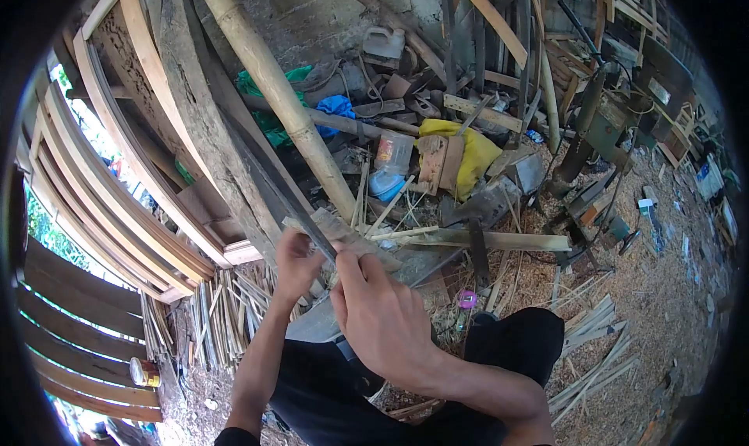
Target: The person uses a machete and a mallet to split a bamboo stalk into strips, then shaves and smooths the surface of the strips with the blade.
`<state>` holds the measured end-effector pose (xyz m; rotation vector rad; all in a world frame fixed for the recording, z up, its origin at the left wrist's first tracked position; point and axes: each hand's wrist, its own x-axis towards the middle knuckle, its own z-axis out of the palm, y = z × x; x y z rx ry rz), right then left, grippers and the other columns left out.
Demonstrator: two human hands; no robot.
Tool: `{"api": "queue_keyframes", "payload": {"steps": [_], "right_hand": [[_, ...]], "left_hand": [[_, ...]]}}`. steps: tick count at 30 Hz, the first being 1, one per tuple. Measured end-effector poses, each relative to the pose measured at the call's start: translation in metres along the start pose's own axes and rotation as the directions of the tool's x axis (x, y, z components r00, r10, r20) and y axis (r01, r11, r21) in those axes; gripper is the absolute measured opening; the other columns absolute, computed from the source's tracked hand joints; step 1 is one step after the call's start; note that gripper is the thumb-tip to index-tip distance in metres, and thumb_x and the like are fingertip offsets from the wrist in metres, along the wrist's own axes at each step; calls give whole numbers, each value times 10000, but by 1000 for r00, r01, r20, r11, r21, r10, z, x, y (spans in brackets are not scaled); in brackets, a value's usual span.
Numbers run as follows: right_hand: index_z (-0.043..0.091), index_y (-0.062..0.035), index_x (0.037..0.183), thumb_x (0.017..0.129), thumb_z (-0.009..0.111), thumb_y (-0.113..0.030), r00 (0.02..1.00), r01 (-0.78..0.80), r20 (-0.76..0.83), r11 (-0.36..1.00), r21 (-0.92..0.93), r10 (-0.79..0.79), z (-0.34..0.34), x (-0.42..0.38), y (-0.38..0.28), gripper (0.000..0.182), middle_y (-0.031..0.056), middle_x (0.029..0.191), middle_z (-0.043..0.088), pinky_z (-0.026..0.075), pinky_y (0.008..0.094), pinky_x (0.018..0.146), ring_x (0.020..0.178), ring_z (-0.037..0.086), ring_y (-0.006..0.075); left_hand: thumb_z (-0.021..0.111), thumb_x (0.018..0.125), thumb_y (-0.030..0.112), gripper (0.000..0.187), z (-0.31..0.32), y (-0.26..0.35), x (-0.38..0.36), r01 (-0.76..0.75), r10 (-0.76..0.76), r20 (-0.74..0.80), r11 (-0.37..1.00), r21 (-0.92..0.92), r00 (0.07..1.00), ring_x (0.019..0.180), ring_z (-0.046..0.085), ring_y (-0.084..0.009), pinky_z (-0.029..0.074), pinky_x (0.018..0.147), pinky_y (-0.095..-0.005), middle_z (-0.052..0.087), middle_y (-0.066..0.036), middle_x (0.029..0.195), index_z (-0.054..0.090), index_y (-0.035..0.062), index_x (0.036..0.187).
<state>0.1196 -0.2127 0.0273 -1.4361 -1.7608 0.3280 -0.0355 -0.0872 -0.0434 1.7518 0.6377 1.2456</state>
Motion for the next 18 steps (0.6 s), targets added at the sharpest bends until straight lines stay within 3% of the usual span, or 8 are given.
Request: {"api": "queue_keyframes", "payload": {"steps": [1, 3, 6, 9, 13, 18], "right_hand": [[470, -7, 1087, 857, 577, -104, 1000, -1, -9, 1000, 0, 1, 0, 0, -1, 271, 174, 819, 556, 500, 453, 497, 612, 626, 369], [466, -27, 1009, 852, 588, -119, 1000, -3, 0, 997, -73, 3, 0, 0, -3, 219, 149, 799, 537, 513, 420, 483, 619, 639, 332], [453, -44, 954, 841, 604, -129, 999, 32, -31, 986, -166, -37, 6, -2, -4, 207, 128, 778, 517, 524, 384, 470, 625, 648, 293], [463, -43, 962, 825, 617, -122, 998, 43, -40, 988, -148, -49, 5, -3, -6, 221, 115, 774, 518, 531, 357, 463, 616, 649, 264], [472, -41, 958, 813, 612, -110, 994, 58, -74, 978, -200, -75, 9, -6, -4, 213, 97, 759, 514, 525, 330, 451, 596, 642, 230], [483, -35, 945, 791, 598, -93, 984, 109, -106, 957, -269, -142, 16, -9, 2, 201, 68, 747, 519, 509, 277, 437, 559, 618, 169]], "left_hand": [[719, 797, -3, 310, 1, 11, 3, -4, 4, 8, 1000, 1, 1000, 956, 595, -121, 478, 864, -284, 635, -53, 1012, 575, 5, 1071], [692, 814, -22, 323, 2, 29, 6, -185, 173, -186, 981, -51, 967, 977, 576, -134, 467, 877, -292, 596, -68, 1039, 520, 17, 1086], [667, 839, -17, 276, 8, 40, 3, -256, 252, -199, 967, 6, 947, 970, 575, -138, 471, 848, -287, 589, -85, 1053, 512, 18, 1065], [663, 847, -9, 247, 17, 40, -1, -171, 129, -269, 975, -142, 955, 960, 577, -133, 470, 826, -278, 600, -88, 1045, 513, 23, 1041], [660, 843, -25, 249, 13, 34, -1, -187, 119, -234, 937, -294, 965, 948, 584, -132, 470, 814, -266, 628, -96, 1036, 514, 32, 1036], [680, 838, 3, 255, 11, 29, -1, -208, 139, -260, 943, -259, 956, 943, 600, -152, 469, 840, -284, 640, -102, 1021, 508, 34, 1023]]}}
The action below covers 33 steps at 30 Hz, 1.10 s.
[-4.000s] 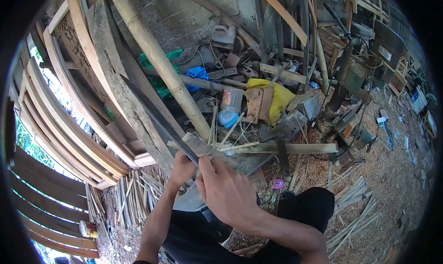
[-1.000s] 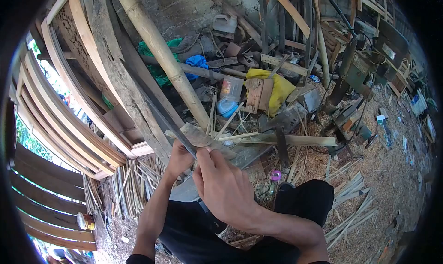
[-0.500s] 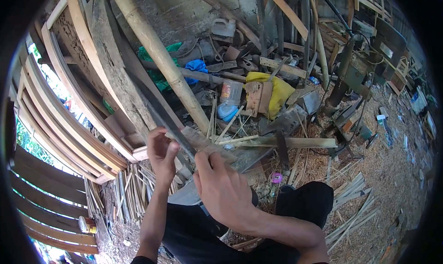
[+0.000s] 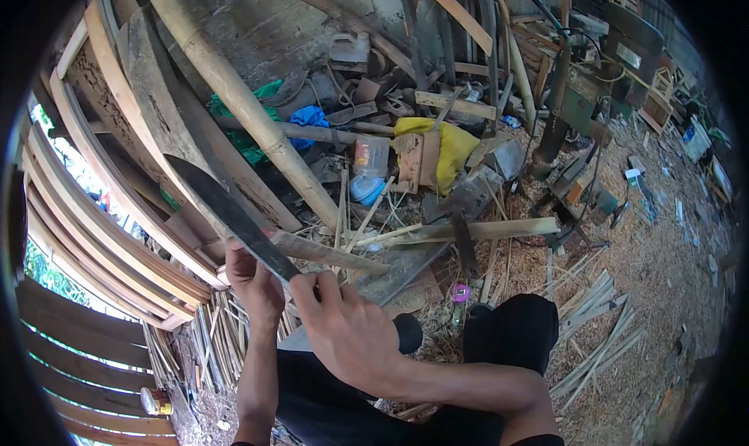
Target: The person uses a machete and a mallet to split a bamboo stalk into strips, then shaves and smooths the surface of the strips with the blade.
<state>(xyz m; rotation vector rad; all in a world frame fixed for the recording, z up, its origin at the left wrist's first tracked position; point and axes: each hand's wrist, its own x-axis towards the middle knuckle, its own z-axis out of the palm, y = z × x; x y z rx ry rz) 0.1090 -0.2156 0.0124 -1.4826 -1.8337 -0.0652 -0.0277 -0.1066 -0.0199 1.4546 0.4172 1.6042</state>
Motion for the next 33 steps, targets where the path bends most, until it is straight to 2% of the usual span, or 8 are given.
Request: {"api": "queue_keyframes", "payload": {"steps": [19, 23, 25, 27, 29, 30, 31, 33], "right_hand": [[472, -29, 940, 790, 593, -60, 999, -29, 46, 995, 96, 24, -10, 4, -1, 196, 83, 732, 515, 512, 310, 433, 557, 628, 197], [447, -37, 972, 808, 607, -88, 989, -105, 121, 984, 141, 89, -15, 9, -2, 234, 141, 736, 540, 517, 374, 448, 586, 646, 284], [439, -41, 985, 817, 609, -101, 983, -125, 156, 976, 178, 97, -17, 12, 1, 246, 162, 737, 548, 518, 401, 455, 597, 647, 317], [432, -37, 1007, 834, 609, -127, 968, -182, 217, 949, 258, 126, -16, 15, 8, 263, 205, 781, 576, 516, 469, 508, 636, 633, 389], [433, -31, 997, 857, 587, -135, 969, -185, 209, 945, 270, 130, -20, 16, 11, 233, 216, 794, 585, 506, 493, 534, 647, 624, 410], [434, -25, 988, 880, 565, -143, 969, -201, 200, 936, 289, 146, -22, 18, 13, 206, 227, 808, 594, 496, 517, 560, 657, 615, 430], [434, -25, 988, 880, 565, -143, 971, -183, 202, 943, 277, 129, -23, 20, 14, 206, 227, 808, 594, 496, 517, 560, 657, 615, 430], [413, -1, 895, 912, 533, -101, 970, -233, 139, 929, 289, 200, -25, 24, 14, 157, 219, 704, 567, 418, 508, 545, 639, 579, 442]], "left_hand": [[650, 860, 13, 192, -3, -2, 1, -26, 26, -5, 999, 38, 1000, 945, 622, -175, 469, 863, -292, 658, -115, 995, 492, 45, 964], [704, 800, -26, 293, 4, 1, 2, 12, -12, 0, 1000, 9, 1000, 955, 599, -153, 465, 846, -279, 625, -94, 1000, 522, 20, 1025], [721, 786, -19, 414, 15, 5, 6, 55, -55, -35, 998, 11, 998, 985, 591, -168, 461, 867, -295, 616, -101, 1037, 489, 17, 1128], [731, 774, -20, 507, 1, -14, 7, -52, 50, 33, 996, 66, 998, 1014, 580, -178, 456, 898, -314, 612, -95, 1066, 452, 21, 1196], [724, 781, -25, 485, -10, -30, 4, 135, -142, 135, 989, 59, 981, 1016, 579, -175, 452, 918, -328, 612, -74, 1075, 465, 25, 1188], [720, 788, -25, 407, -17, -37, 3, 194, -221, 199, 970, 144, 955, 1011, 581, -156, 454, 911, -317, 614, -53, 1082, 518, 21, 1137], [720, 788, -25, 407, -24, -48, 1, 181, -203, 186, 975, 130, 961, 1011, 581, -156, 454, 911, -317, 614, -53, 1082, 518, 21, 1137], [709, 805, -16, 307, -34, -66, -4, 298, -359, 256, 922, 248, 898, 993, 583, -125, 457, 888, -291, 626, -38, 1058, 577, 15, 1080]]}}
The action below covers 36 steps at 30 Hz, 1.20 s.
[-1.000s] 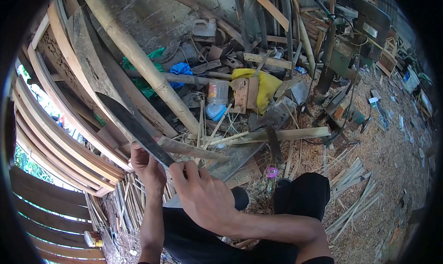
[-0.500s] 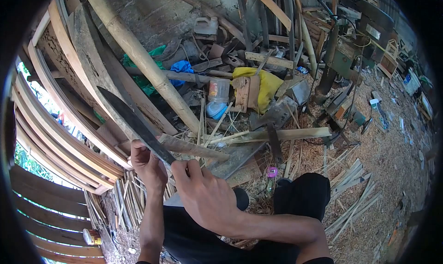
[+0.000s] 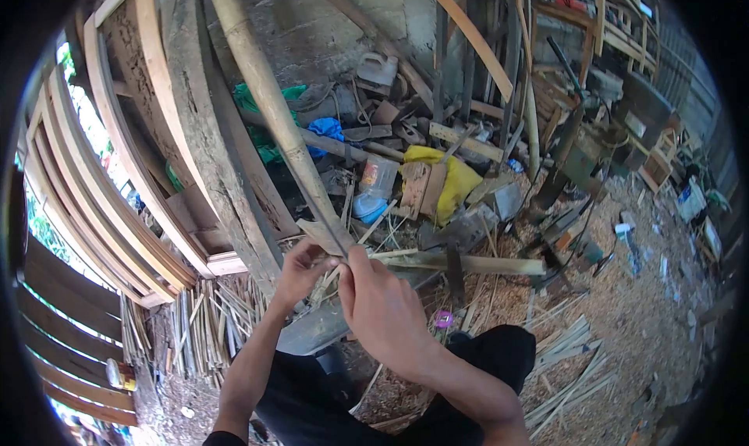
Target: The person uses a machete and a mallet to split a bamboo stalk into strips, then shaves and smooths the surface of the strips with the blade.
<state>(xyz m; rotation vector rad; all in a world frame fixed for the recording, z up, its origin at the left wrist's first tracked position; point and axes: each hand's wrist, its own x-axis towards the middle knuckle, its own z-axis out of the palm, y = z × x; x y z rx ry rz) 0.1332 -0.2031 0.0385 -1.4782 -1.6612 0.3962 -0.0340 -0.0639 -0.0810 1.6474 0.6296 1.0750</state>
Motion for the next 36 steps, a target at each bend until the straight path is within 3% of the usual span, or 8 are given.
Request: {"api": "queue_keyframes", "payload": {"steps": [2, 8, 21, 24, 30, 34, 35, 36], "right_hand": [[440, -1, 980, 957, 472, -171, 998, 12, 54, 999, -48, -9, -1, 5, 0, 175, 255, 789, 598, 451, 541, 575, 670, 591, 466], [445, 8, 939, 955, 463, -162, 1000, 1, 6, 996, -91, 0, 2, 29, -4, 172, 257, 683, 588, 445, 542, 578, 657, 586, 467], [461, 10, 894, 937, 469, -139, 997, 19, -74, 988, -156, -31, -11, 40, -24, 155, 270, 632, 571, 434, 552, 570, 648, 578, 476], [468, 11, 903, 934, 475, -134, 996, -12, -89, 991, -130, 0, -35, 34, -54, 149, 274, 639, 573, 435, 550, 572, 657, 575, 481], [484, 9, 938, 932, 488, -148, 992, -7, -127, 977, -212, -20, -4, 45, 14, 157, 273, 671, 575, 426, 535, 583, 669, 567, 480], [488, 7, 932, 932, 502, -183, 997, -7, -82, 982, -187, -8, -16, 46, 12, 190, 265, 675, 569, 412, 535, 615, 684, 556, 480], [488, 7, 932, 932, 502, -183, 997, -17, -79, 982, -189, 2, -18, 42, 9, 190, 265, 675, 569, 412, 535, 615, 684, 556, 480], [503, 8, 976, 928, 499, -162, 996, -34, -83, 979, -200, 17, -24, 39, 0, 176, 265, 674, 579, 429, 525, 592, 677, 571, 473]], "left_hand": [[686, 831, -2, 237, 3, 1, -1, 21, -22, -15, 997, -72, 1000, 966, 585, -101, 459, 862, -271, 638, -28, 1023, 608, 9, 1055], [637, 872, 19, 214, 13, 3, 10, 72, -75, -143, 997, -23, 987, 921, 587, -93, 461, 839, -263, 647, -28, 976, 613, -12, 1083], [634, 858, 12, 221, 22, 7, 16, -61, 77, -237, 995, 74, 968, 822, 615, -101, 487, 757, -259, 666, -64, 890, 616, -8, 1077], [632, 867, 32, 206, 27, 58, 16, -115, 125, -233, 992, 56, 964, 812, 615, -114, 488, 764, -274, 663, -68, 891, 609, -7, 1068], [632, 881, 70, 188, 20, -41, 22, -96, 143, -170, 961, 257, 975, 830, 618, -137, 483, 792, -301, 654, -74, 892, 585, -4, 1047], [661, 864, 112, 191, 21, -34, 23, 40, -36, -28, 991, 130, 999, 784, 609, -148, 479, 751, -295, 638, -98, 832, 604, 4, 1011], [654, 860, 80, 160, 22, -18, 22, 79, -69, -42, 940, 333, 997, 747, 600, -151, 480, 728, -293, 647, -91, 826, 612, 0, 992], [654, 860, 80, 160, 26, -6, 17, 83, -73, -42, 941, 327, 996, 747, 600, -151, 480, 728, -293, 647, -91, 826, 612, 0, 992]]}}
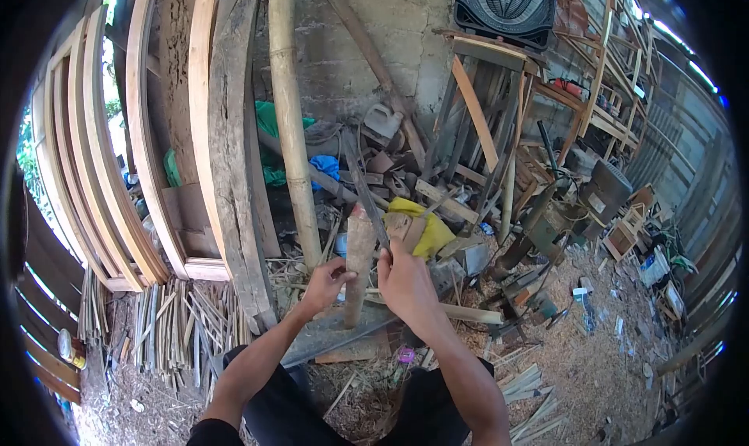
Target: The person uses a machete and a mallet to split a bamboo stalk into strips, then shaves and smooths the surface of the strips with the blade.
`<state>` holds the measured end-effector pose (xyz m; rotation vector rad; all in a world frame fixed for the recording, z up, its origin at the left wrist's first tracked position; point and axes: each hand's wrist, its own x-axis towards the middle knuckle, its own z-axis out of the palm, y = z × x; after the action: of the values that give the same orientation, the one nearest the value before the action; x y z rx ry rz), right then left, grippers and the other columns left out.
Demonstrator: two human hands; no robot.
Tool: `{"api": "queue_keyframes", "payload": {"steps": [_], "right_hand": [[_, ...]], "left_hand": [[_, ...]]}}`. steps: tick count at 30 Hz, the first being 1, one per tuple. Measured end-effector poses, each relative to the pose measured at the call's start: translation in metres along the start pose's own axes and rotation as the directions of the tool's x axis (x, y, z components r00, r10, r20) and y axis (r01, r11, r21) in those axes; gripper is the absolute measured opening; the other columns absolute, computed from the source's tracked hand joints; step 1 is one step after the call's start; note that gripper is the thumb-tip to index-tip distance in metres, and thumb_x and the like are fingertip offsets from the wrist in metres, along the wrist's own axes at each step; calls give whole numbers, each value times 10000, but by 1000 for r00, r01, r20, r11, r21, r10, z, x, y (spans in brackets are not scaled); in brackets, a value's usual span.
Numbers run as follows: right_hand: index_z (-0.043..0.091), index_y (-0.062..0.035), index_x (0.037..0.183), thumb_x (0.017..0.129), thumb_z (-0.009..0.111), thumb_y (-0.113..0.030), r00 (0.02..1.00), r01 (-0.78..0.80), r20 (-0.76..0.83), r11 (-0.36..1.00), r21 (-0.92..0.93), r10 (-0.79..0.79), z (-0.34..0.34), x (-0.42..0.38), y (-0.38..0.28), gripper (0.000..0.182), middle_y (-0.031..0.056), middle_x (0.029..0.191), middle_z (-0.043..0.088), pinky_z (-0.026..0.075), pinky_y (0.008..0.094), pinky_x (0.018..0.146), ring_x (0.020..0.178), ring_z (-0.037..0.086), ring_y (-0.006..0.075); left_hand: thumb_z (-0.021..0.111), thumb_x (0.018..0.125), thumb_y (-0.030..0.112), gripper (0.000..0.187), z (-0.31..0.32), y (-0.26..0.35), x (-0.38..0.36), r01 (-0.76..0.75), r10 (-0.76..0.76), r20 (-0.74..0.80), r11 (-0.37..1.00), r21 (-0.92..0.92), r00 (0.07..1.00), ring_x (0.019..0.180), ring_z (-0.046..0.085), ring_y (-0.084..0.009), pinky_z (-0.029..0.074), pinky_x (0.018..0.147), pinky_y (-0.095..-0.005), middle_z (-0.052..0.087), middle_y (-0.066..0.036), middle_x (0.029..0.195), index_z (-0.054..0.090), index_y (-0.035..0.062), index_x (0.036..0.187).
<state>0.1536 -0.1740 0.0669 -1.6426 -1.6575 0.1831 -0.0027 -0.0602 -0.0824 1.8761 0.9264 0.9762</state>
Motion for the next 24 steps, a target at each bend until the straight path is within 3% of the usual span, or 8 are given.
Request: {"api": "queue_keyframes", "payload": {"steps": [2, 5, 8, 13, 19, 21, 23, 24], "right_hand": [[518, 8, 1020, 924, 495, -141, 1000, -9, -4, 1000, -14, 9, -22, -2, -20, 179, 266, 674, 590, 446, 516, 570, 670, 587, 466], [527, 9, 997, 921, 503, -142, 1000, -17, -16, 999, 30, 17, -46, -10, -37, 171, 274, 629, 562, 437, 521, 557, 647, 581, 473], [501, 6, 912, 916, 524, -171, 1000, -7, -14, 1000, -10, 7, 19, 1, 26, 178, 257, 679, 581, 418, 528, 598, 705, 562, 479], [505, 7, 937, 917, 511, -183, 999, 4, 34, 999, -31, -3, 9, 17, 43, 191, 285, 745, 598, 437, 541, 613, 728, 569, 494], [505, 33, 983, 917, 503, -186, 996, -69, 35, 938, -341, 86, -6, 32, 46, 228, 298, 703, 594, 471, 538, 633, 696, 584, 491], [500, 32, 1040, 917, 491, -200, 998, 6, 61, 886, -464, 25, -8, 39, 63, 263, 300, 757, 617, 500, 530, 664, 727, 602, 489], [499, 32, 1036, 916, 492, -198, 992, 11, 120, 937, -349, 33, -17, 49, 64, 259, 300, 748, 613, 497, 530, 659, 724, 601, 487], [498, 31, 1033, 916, 492, -196, 983, 15, 183, 973, -231, 29, -20, 51, 64, 255, 300, 740, 609, 495, 531, 654, 722, 601, 485]], "left_hand": [[654, 856, 72, 150, -1, 22, -3, -99, 95, -100, 995, -32, 990, 752, 618, -155, 488, 730, -296, 662, -90, 845, 614, -5, 979], [668, 849, 92, 200, -7, 37, -1, -144, 134, -70, 976, -164, 989, 794, 639, -168, 497, 753, -308, 673, -118, 880, 604, -10, 1009], [672, 855, 99, 267, 9, -21, 8, -64, 66, 12, 989, -135, 998, 839, 617, -137, 491, 781, -285, 658, -73, 903, 576, -26, 1070], [671, 851, 103, 279, 28, -35, 20, -92, 88, -40, 992, -90, 995, 837, 599, -121, 486, 773, -297, 657, -89, 917, 557, -29, 1069], [662, 839, 66, 228, 43, -37, 34, -89, 79, -77, 987, -131, 994, 753, 622, -143, 493, 735, -313, 674, -127, 851, 598, -28, 1036], [688, 819, 78, 243, 47, -44, 38, -42, 35, -54, 990, -136, 998, 768, 614, -155, 491, 733, -314, 657, -126, 870, 604, -19, 1025], [715, 798, 89, 260, 46, -39, 39, 1, -6, -33, 991, -137, 999, 783, 605, -166, 489, 731, -316, 639, -124, 888, 611, -11, 1014], [744, 766, 105, 286, 49, -36, 36, -119, 126, -196, 992, 49, 972, 807, 590, -189, 487, 731, -323, 609, -123, 916, 619, -1, 1001]]}}
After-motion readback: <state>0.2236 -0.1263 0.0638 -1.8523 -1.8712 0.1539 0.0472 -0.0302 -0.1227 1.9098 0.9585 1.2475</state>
